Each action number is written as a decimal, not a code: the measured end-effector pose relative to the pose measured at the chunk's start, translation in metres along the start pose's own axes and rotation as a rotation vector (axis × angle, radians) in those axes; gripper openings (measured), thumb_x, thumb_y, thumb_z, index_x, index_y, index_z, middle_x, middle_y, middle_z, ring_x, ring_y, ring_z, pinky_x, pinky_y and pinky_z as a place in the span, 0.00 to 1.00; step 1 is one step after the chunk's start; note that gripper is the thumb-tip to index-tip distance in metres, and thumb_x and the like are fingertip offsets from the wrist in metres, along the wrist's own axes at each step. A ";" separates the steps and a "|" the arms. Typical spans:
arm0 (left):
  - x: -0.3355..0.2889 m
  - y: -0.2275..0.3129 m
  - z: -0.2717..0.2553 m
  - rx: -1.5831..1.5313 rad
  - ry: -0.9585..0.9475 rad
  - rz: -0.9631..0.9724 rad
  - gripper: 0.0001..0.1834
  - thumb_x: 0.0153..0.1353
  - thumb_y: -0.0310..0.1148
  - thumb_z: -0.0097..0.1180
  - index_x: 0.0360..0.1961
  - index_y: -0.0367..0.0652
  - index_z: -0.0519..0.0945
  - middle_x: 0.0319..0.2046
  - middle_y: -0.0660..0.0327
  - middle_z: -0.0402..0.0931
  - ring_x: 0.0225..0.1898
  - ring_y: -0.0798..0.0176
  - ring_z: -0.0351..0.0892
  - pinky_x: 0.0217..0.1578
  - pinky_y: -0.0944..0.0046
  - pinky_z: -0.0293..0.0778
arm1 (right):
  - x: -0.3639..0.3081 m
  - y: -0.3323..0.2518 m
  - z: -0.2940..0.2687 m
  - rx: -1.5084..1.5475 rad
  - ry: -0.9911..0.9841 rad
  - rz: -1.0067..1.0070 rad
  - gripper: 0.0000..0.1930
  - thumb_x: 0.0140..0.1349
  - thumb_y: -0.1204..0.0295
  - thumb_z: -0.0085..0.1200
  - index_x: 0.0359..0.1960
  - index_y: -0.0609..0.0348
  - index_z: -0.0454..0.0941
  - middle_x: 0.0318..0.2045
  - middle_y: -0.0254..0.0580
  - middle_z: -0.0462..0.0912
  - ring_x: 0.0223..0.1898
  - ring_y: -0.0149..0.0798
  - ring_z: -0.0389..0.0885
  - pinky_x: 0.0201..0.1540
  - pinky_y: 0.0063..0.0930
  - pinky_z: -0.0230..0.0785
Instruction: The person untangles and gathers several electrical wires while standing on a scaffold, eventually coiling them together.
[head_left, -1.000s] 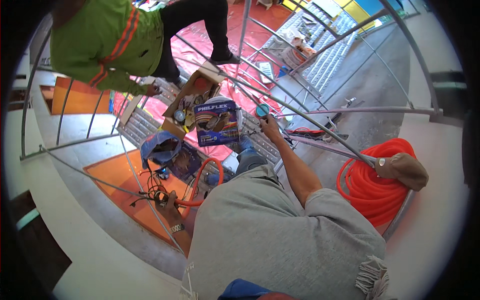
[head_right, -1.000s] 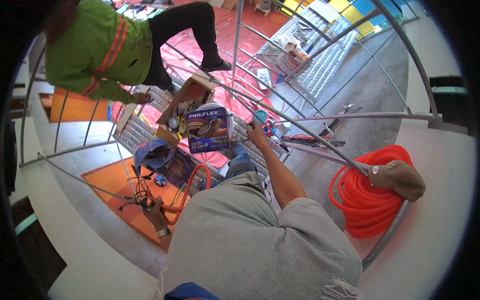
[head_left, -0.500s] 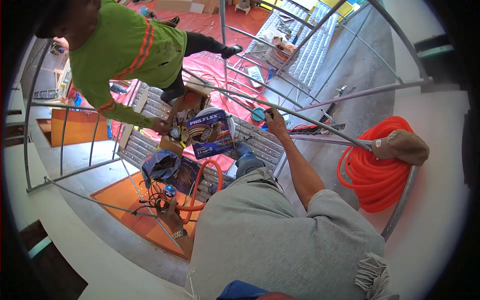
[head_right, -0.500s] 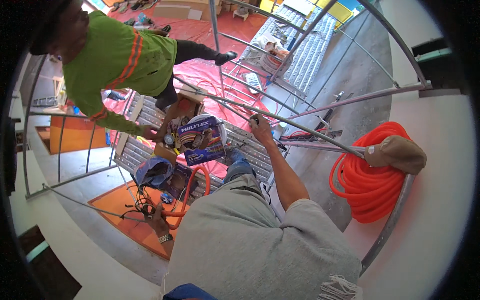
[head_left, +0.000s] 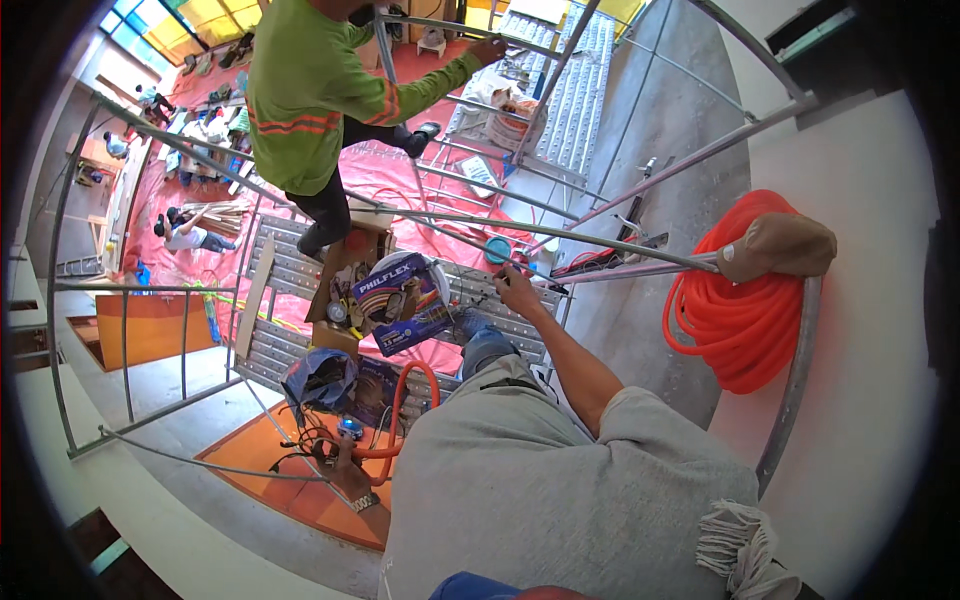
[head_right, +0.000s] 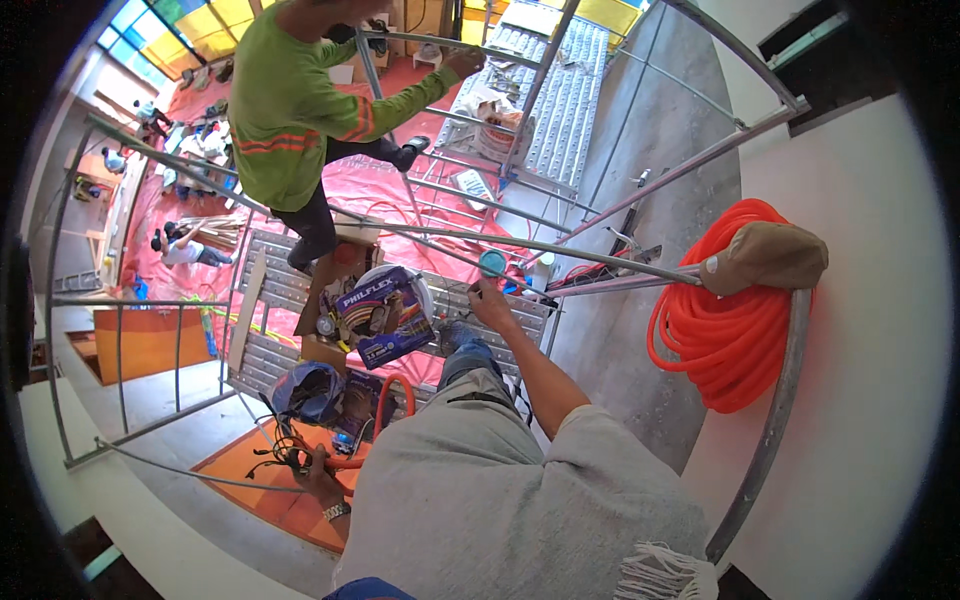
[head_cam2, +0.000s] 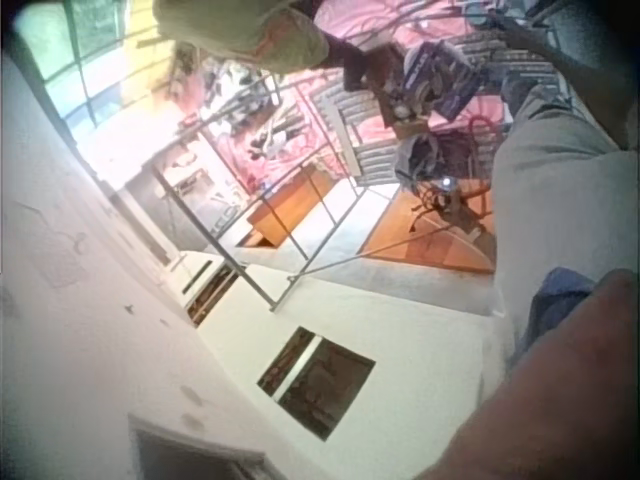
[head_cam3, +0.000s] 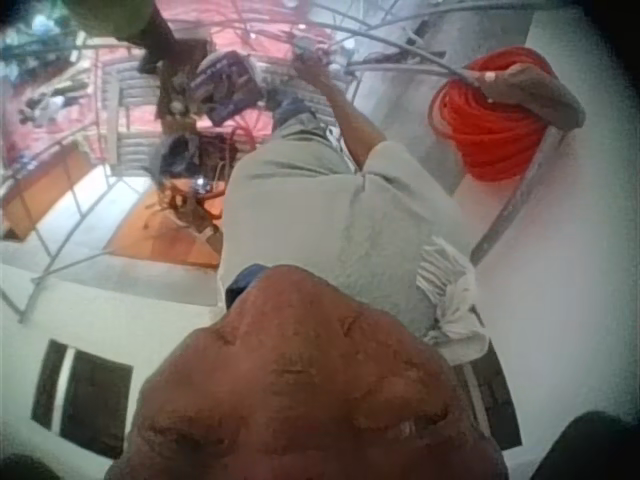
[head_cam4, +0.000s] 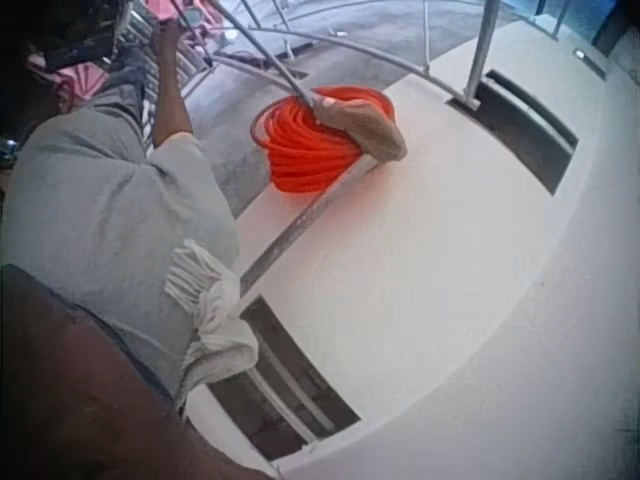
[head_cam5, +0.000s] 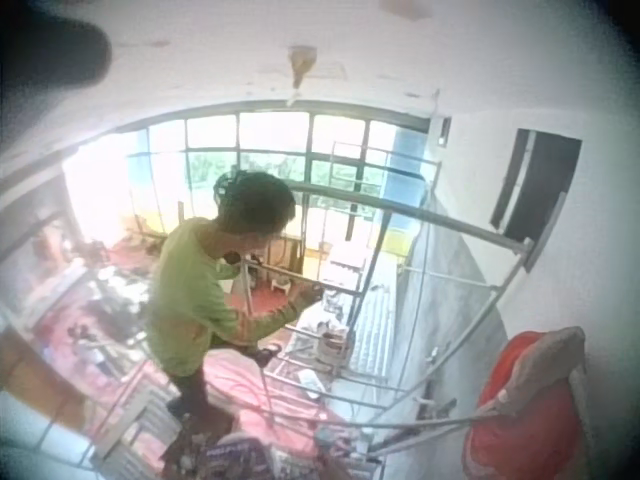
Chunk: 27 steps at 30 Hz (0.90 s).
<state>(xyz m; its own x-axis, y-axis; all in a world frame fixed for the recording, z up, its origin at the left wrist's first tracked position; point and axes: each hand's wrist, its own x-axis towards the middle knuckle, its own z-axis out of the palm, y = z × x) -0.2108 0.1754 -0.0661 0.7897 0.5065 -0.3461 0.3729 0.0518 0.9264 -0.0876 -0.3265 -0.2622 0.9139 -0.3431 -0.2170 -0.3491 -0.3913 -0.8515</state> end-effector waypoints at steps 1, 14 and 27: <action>0.000 -0.001 0.000 0.001 0.006 0.000 0.27 0.54 0.26 0.73 0.55 0.40 0.75 0.26 0.65 0.76 0.18 0.74 0.69 0.15 0.72 0.62 | -0.003 0.000 0.000 -0.027 -0.003 0.011 0.12 0.68 0.68 0.55 0.46 0.65 0.80 0.31 0.45 0.85 0.27 0.37 0.84 0.32 0.35 0.77; 0.006 -0.005 0.002 -0.035 -0.041 0.004 0.29 0.56 0.23 0.72 0.58 0.38 0.75 0.25 0.70 0.74 0.20 0.75 0.69 0.18 0.74 0.65 | -0.013 -0.003 -0.007 -0.100 -0.018 0.076 0.13 0.68 0.67 0.54 0.45 0.65 0.79 0.29 0.48 0.85 0.27 0.40 0.84 0.33 0.39 0.76; -0.011 0.018 0.019 -0.142 -0.009 -0.055 0.23 0.56 0.22 0.72 0.52 0.40 0.78 0.28 0.68 0.77 0.21 0.74 0.72 0.19 0.72 0.67 | -0.005 0.025 -0.001 -0.029 -0.110 0.054 0.15 0.70 0.66 0.54 0.48 0.66 0.79 0.32 0.46 0.85 0.28 0.37 0.83 0.32 0.34 0.76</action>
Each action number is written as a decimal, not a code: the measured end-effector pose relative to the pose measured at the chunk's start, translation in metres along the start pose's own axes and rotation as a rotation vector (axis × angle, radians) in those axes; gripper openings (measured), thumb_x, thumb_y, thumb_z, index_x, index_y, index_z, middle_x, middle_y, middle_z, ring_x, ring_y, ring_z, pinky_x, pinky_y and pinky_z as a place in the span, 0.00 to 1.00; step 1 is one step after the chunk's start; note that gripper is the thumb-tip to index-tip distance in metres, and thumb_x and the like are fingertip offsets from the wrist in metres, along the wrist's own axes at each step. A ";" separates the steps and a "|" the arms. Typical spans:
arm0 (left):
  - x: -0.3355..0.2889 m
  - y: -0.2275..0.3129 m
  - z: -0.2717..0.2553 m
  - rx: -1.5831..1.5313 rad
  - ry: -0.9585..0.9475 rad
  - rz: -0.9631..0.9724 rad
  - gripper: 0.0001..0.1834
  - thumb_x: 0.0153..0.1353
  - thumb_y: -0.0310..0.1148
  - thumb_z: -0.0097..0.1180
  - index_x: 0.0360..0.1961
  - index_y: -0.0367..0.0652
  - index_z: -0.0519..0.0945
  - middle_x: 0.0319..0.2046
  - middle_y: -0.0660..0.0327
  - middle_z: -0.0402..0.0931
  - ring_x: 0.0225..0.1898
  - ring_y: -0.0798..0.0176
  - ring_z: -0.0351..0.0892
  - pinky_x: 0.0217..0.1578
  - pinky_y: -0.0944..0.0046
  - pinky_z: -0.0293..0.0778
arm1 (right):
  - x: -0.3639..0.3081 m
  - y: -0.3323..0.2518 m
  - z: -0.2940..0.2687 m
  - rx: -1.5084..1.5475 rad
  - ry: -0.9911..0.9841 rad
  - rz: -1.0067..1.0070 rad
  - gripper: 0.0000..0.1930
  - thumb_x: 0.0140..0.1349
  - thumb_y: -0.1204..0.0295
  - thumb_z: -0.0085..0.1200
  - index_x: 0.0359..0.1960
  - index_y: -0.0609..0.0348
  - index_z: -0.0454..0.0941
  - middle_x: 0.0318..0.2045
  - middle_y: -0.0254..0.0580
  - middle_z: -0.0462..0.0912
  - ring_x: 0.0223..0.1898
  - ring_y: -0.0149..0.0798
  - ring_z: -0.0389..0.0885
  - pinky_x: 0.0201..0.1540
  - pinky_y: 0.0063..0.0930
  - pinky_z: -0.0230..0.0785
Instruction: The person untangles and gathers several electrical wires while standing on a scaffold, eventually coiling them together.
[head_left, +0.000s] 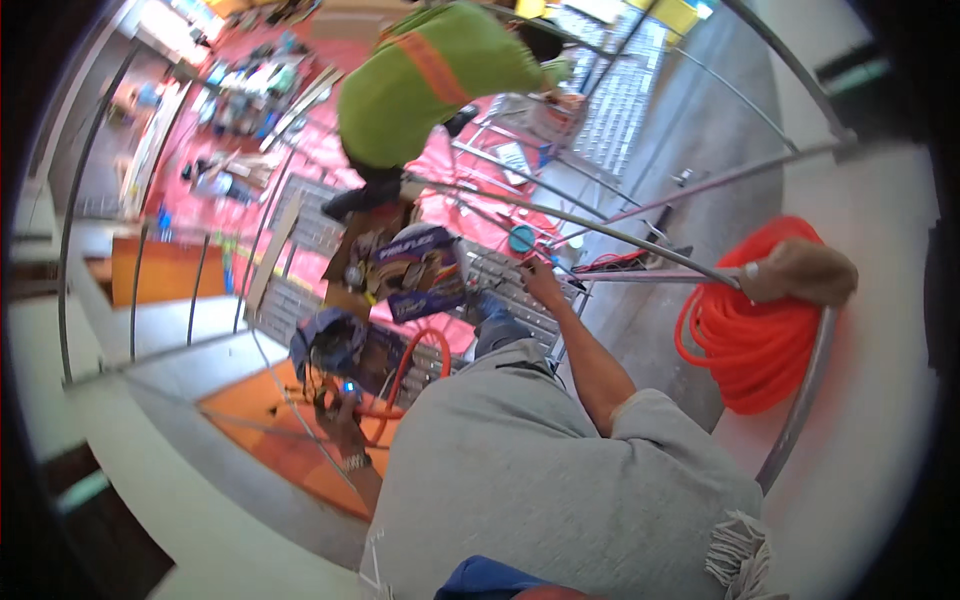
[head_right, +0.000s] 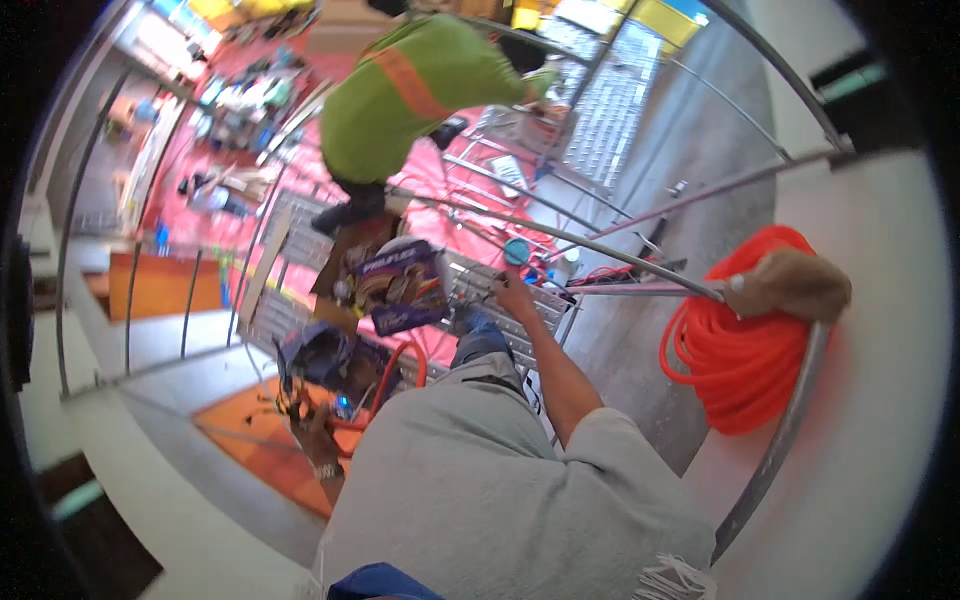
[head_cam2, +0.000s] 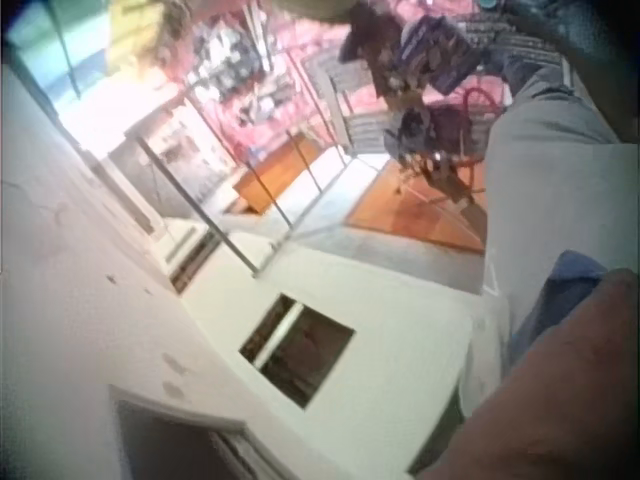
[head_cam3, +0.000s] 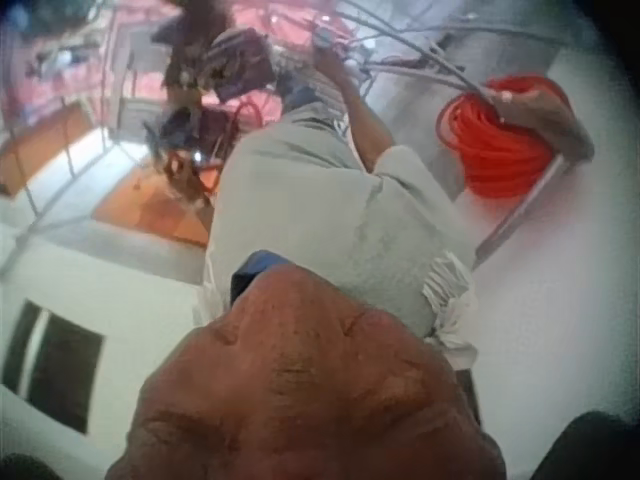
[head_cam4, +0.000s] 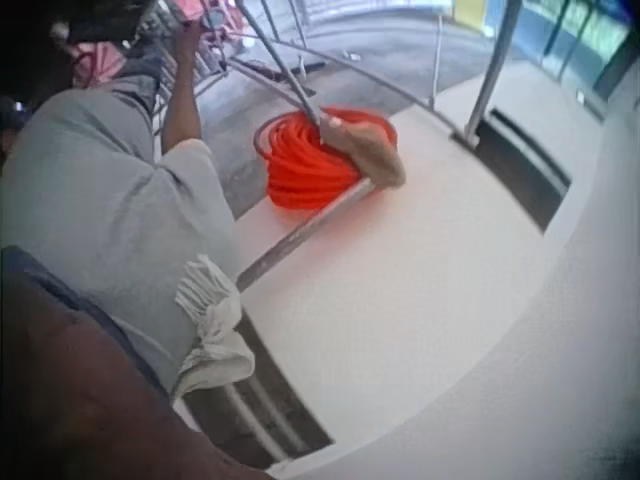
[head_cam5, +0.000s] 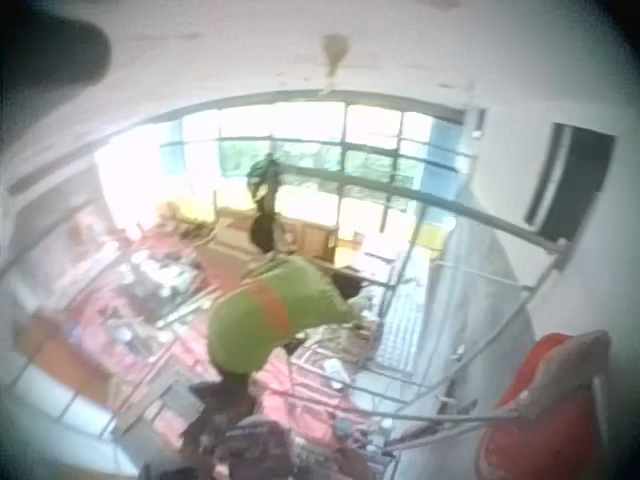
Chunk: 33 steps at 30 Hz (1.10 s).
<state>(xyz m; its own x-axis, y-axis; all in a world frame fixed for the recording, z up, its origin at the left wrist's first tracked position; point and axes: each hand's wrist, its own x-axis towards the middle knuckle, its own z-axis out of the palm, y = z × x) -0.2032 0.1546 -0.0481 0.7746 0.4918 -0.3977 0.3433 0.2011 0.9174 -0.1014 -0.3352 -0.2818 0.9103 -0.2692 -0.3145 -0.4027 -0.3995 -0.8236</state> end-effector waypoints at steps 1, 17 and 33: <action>-0.001 0.001 -0.001 0.046 -0.003 0.020 0.22 0.56 0.23 0.72 0.51 0.40 0.78 0.27 0.66 0.79 0.20 0.74 0.73 0.18 0.72 0.66 | 0.001 0.003 0.004 0.003 -0.013 0.100 0.16 0.70 0.66 0.54 0.49 0.67 0.79 0.32 0.45 0.85 0.28 0.36 0.83 0.32 0.34 0.76; -0.007 -0.003 0.003 0.090 0.049 0.075 0.18 0.57 0.23 0.70 0.47 0.42 0.77 0.22 0.67 0.76 0.18 0.75 0.69 0.16 0.73 0.62 | 0.004 0.005 0.015 -0.140 -0.079 0.068 0.17 0.66 0.62 0.56 0.46 0.66 0.82 0.32 0.49 0.87 0.26 0.39 0.86 0.35 0.37 0.78; -0.003 0.001 0.000 0.097 0.013 0.096 0.20 0.50 0.25 0.75 0.45 0.45 0.81 0.31 0.70 0.79 0.29 0.73 0.76 0.29 0.69 0.74 | 0.023 0.008 0.013 0.102 -0.272 0.133 0.14 0.66 0.65 0.57 0.45 0.64 0.80 0.33 0.39 0.81 0.28 0.33 0.78 0.28 0.30 0.74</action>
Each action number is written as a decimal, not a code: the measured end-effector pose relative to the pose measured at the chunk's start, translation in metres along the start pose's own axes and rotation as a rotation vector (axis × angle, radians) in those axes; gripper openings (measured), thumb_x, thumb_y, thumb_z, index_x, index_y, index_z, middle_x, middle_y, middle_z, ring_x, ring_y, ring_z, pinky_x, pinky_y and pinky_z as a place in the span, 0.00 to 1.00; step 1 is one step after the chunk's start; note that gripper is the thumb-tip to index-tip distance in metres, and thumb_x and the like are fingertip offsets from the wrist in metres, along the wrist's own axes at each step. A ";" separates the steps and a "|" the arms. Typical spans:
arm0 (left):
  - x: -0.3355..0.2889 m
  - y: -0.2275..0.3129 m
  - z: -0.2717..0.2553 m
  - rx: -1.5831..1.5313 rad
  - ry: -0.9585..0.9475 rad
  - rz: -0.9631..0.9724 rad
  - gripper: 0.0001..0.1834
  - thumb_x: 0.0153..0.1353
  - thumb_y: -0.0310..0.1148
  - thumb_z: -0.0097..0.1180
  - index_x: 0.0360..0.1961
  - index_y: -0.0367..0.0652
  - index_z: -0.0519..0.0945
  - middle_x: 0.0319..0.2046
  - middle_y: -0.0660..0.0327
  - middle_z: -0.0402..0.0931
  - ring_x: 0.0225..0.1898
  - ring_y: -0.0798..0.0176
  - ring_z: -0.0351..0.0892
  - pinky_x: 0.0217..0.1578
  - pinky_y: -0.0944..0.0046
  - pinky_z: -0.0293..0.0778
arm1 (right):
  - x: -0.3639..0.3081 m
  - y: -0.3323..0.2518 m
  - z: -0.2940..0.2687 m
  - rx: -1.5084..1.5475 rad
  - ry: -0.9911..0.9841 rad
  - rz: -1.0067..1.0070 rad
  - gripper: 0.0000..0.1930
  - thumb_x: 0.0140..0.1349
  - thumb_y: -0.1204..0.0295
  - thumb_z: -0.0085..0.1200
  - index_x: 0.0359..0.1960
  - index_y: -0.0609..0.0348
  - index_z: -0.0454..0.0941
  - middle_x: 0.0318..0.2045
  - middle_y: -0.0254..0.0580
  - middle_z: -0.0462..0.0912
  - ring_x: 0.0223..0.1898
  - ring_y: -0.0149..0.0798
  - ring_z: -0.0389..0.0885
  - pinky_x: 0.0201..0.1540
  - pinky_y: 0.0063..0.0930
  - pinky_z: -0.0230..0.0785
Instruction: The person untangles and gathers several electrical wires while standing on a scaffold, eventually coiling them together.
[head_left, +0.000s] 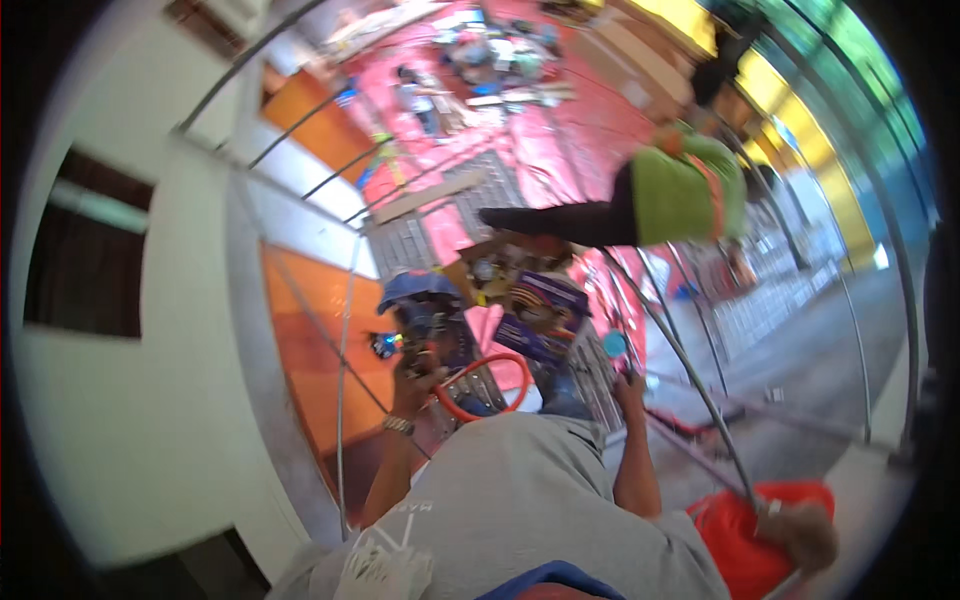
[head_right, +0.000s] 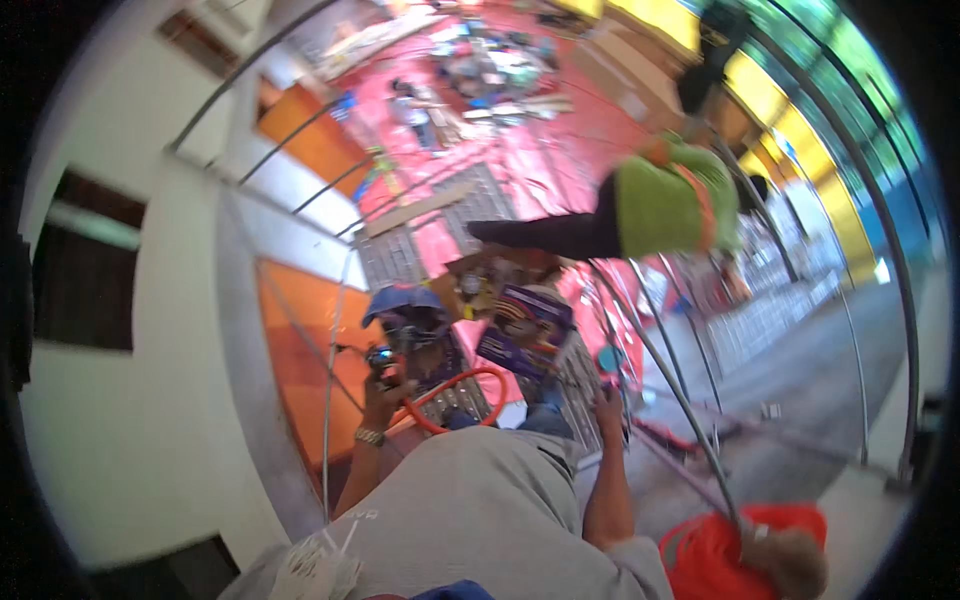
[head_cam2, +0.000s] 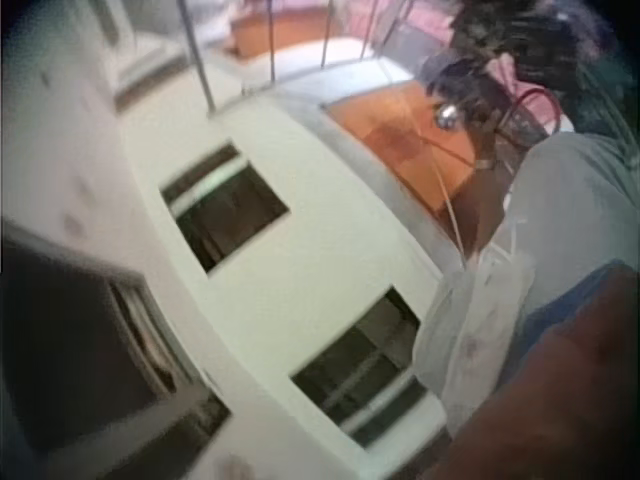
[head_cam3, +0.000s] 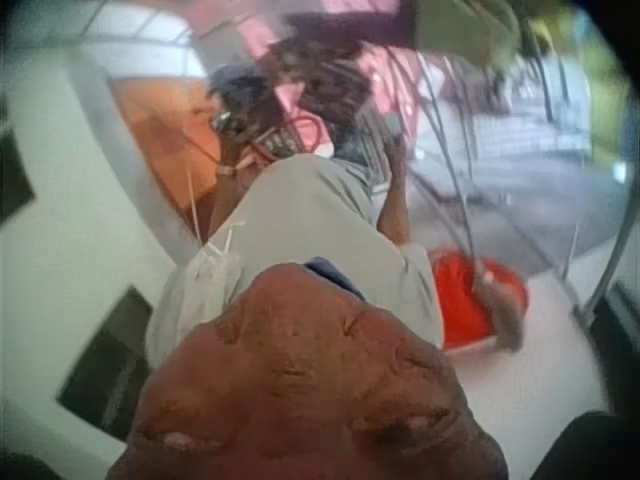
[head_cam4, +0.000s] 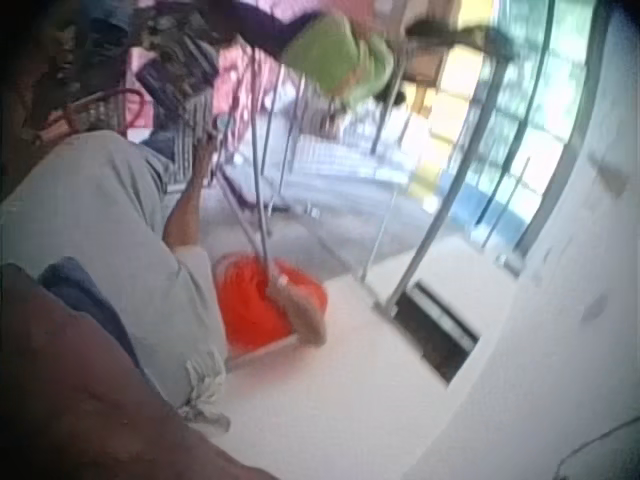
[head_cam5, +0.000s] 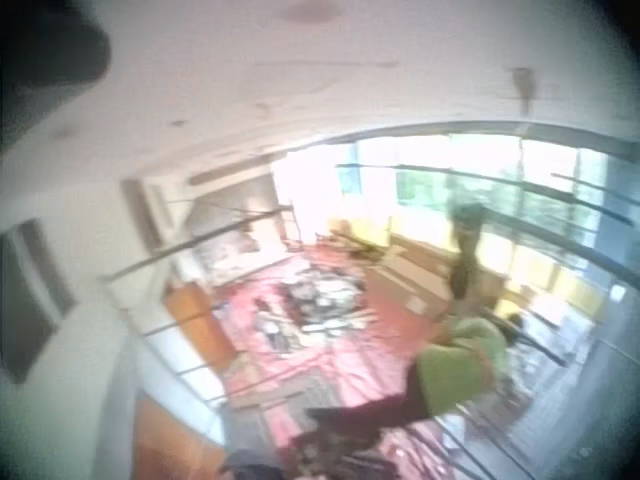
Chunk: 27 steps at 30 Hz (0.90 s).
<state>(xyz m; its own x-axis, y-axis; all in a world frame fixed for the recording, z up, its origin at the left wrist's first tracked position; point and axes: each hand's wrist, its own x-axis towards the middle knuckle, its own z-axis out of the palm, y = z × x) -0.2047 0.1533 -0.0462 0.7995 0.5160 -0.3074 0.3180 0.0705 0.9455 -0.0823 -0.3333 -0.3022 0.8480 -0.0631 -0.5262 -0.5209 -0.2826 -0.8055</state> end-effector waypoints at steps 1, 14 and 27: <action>-0.002 0.000 0.000 -0.002 0.022 0.005 0.26 0.49 0.26 0.77 0.51 0.43 0.83 0.38 0.70 0.80 0.36 0.72 0.78 0.37 0.67 0.77 | 0.003 0.002 0.003 0.102 0.055 -0.040 0.14 0.65 0.65 0.58 0.43 0.65 0.81 0.31 0.38 0.81 0.28 0.32 0.79 0.27 0.29 0.74; -0.015 0.002 -0.009 -0.009 0.085 0.061 0.26 0.51 0.29 0.77 0.51 0.41 0.82 0.37 0.68 0.80 0.35 0.72 0.76 0.36 0.65 0.79 | 0.046 -0.052 0.022 -0.029 -0.144 -0.057 0.11 0.72 0.68 0.54 0.47 0.64 0.77 0.29 0.43 0.82 0.19 0.31 0.77 0.19 0.26 0.68; -0.047 -0.005 -0.030 -0.063 0.274 -0.028 0.15 0.51 0.26 0.76 0.38 0.42 0.82 0.28 0.70 0.78 0.29 0.71 0.77 0.31 0.63 0.78 | 0.045 -0.072 0.049 -0.093 -0.206 -0.109 0.12 0.71 0.69 0.52 0.47 0.67 0.76 0.35 0.48 0.82 0.29 0.38 0.82 0.29 0.31 0.78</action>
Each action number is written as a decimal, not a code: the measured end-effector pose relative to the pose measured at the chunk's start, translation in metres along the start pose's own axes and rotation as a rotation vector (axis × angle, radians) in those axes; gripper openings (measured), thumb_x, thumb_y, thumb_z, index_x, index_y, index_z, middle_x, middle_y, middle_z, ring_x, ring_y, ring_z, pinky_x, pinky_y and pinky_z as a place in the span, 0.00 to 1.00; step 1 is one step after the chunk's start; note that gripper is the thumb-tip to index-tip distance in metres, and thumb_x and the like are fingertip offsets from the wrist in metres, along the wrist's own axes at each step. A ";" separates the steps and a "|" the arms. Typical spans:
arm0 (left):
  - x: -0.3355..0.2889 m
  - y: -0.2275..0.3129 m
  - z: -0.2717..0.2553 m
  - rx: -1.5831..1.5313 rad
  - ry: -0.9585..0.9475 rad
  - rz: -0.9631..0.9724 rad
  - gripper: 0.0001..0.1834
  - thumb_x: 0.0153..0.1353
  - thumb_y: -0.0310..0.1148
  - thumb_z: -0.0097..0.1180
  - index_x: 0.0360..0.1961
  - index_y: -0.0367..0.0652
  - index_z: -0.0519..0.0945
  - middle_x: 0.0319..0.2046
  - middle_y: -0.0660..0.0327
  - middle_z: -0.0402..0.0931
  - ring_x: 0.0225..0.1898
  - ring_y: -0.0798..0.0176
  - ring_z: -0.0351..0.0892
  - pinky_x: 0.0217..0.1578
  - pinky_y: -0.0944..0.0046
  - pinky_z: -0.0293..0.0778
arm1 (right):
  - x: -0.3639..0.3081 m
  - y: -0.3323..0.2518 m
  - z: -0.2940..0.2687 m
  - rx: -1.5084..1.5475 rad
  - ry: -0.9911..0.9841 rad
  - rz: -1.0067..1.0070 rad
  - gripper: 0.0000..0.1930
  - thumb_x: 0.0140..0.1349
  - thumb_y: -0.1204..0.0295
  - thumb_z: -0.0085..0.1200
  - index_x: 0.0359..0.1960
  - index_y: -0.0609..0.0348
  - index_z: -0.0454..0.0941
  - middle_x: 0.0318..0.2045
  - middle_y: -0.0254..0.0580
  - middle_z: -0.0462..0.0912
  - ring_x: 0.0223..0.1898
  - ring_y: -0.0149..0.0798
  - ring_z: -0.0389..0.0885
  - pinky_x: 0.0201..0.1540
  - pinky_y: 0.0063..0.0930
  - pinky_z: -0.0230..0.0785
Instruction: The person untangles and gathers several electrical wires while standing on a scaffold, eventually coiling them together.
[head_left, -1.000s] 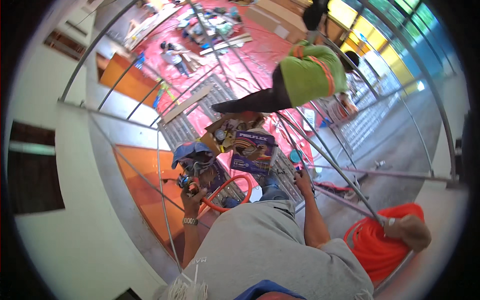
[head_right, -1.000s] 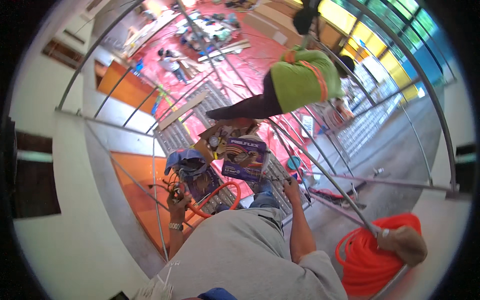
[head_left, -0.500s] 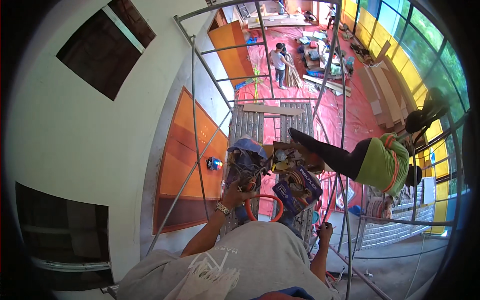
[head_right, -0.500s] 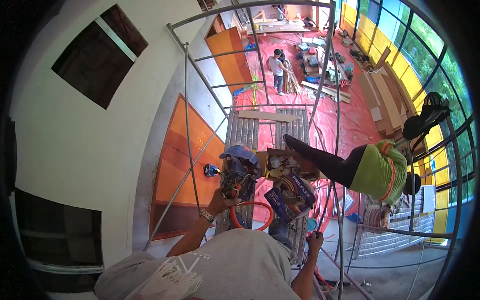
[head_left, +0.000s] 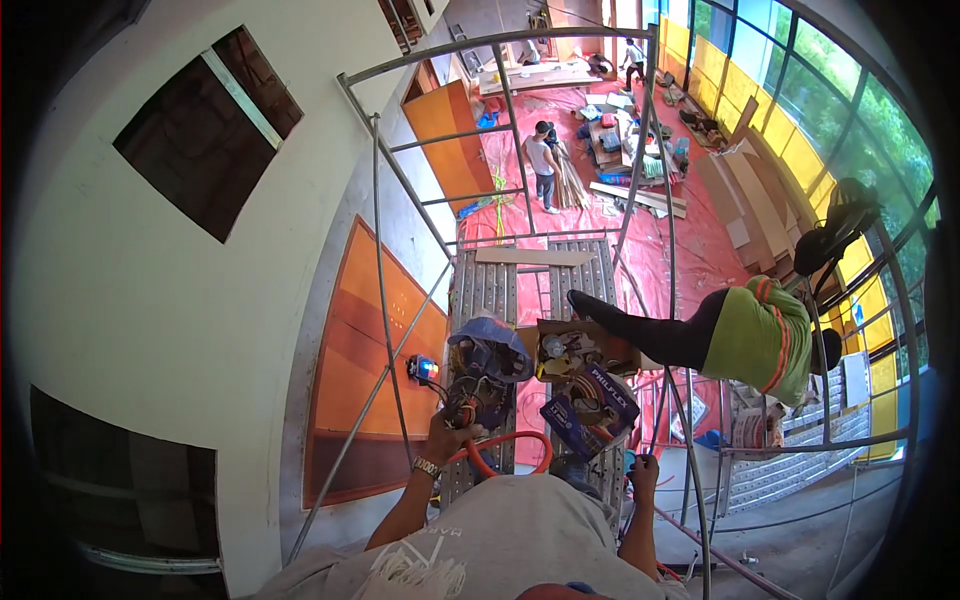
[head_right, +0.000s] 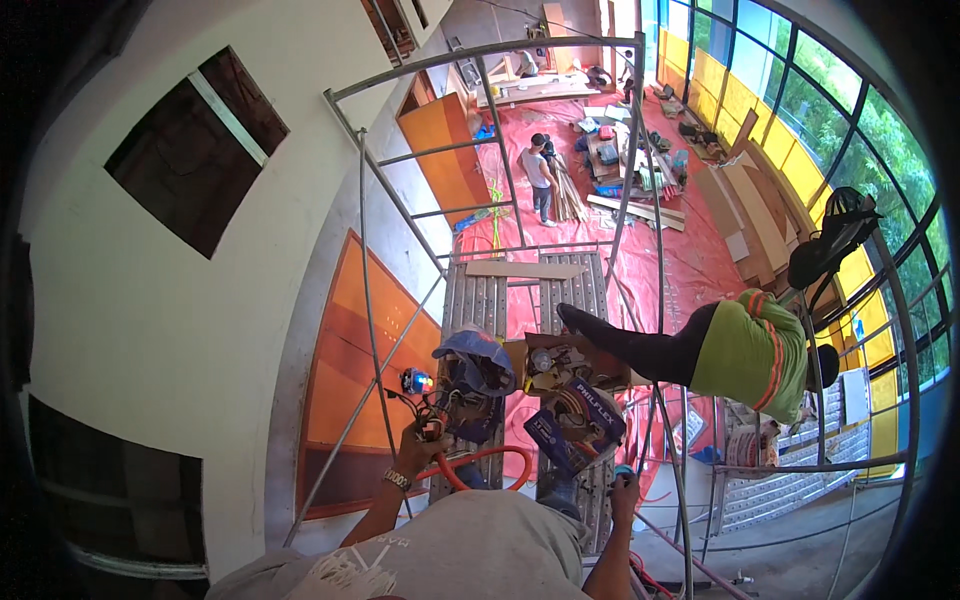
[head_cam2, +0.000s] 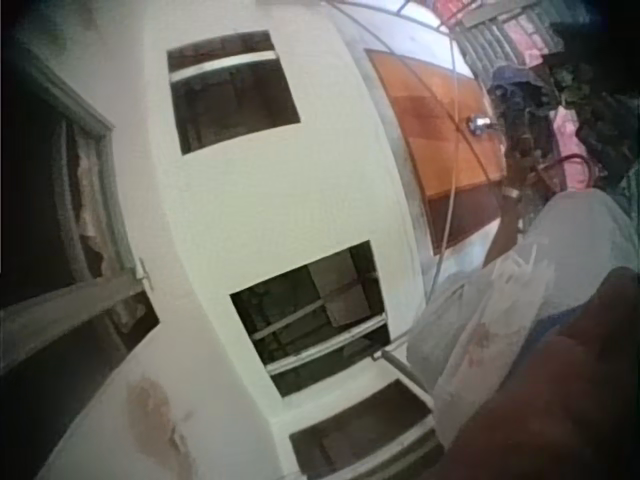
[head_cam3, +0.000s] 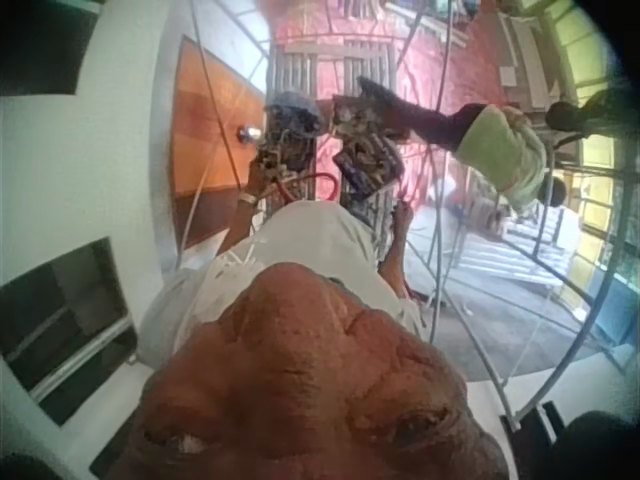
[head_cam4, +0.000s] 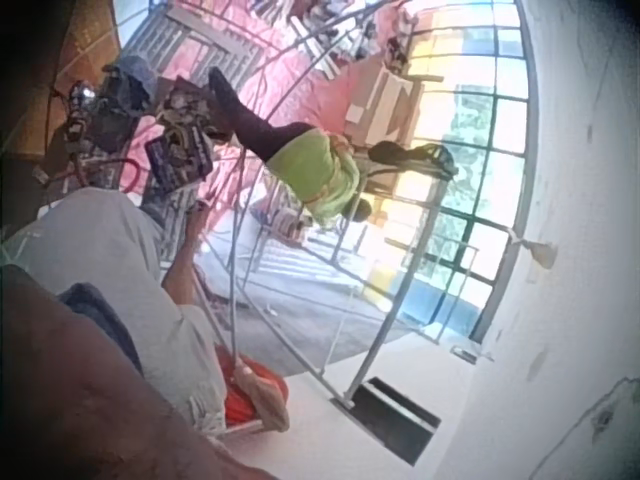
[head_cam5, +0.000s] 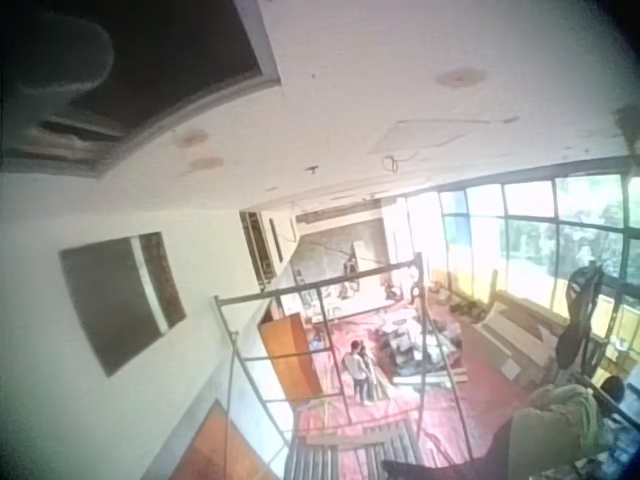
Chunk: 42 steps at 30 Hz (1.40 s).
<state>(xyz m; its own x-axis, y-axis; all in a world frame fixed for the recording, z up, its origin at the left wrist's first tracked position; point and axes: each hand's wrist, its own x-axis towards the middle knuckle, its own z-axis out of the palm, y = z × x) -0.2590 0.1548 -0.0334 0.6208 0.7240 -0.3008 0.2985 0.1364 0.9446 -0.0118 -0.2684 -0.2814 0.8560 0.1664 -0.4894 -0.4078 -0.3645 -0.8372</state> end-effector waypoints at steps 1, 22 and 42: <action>-0.001 0.000 0.000 -0.010 -0.010 0.014 0.15 0.51 0.26 0.76 0.38 0.42 0.82 0.28 0.70 0.78 0.29 0.71 0.77 0.31 0.63 0.78 | -0.002 0.000 0.001 -0.019 0.011 0.077 0.12 0.71 0.69 0.52 0.47 0.66 0.76 0.35 0.47 0.82 0.29 0.37 0.82 0.29 0.31 0.78; 0.000 -0.017 0.027 -0.068 -0.030 0.008 0.13 0.56 0.25 0.72 0.36 0.40 0.77 0.21 0.62 0.78 0.15 0.71 0.70 0.15 0.72 0.64 | -0.008 -0.071 -0.058 0.386 0.461 -0.155 0.15 0.75 0.62 0.53 0.48 0.65 0.78 0.31 0.40 0.82 0.28 0.29 0.80 0.29 0.27 0.75; 0.020 0.012 0.080 0.112 -0.157 0.008 0.14 0.56 0.25 0.72 0.37 0.43 0.76 0.20 0.67 0.75 0.15 0.73 0.67 0.15 0.71 0.62 | -0.002 -0.064 -0.113 0.911 0.534 0.183 0.22 0.72 0.57 0.54 0.60 0.56 0.70 0.42 0.43 0.83 0.34 0.36 0.83 0.38 0.37 0.76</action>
<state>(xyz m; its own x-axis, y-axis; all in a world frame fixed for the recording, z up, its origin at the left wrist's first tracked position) -0.1845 0.1167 -0.0384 0.7267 0.6088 -0.3182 0.3661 0.0488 0.9293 0.0488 -0.3493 -0.1993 0.6963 -0.3244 -0.6403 -0.4382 0.5144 -0.7372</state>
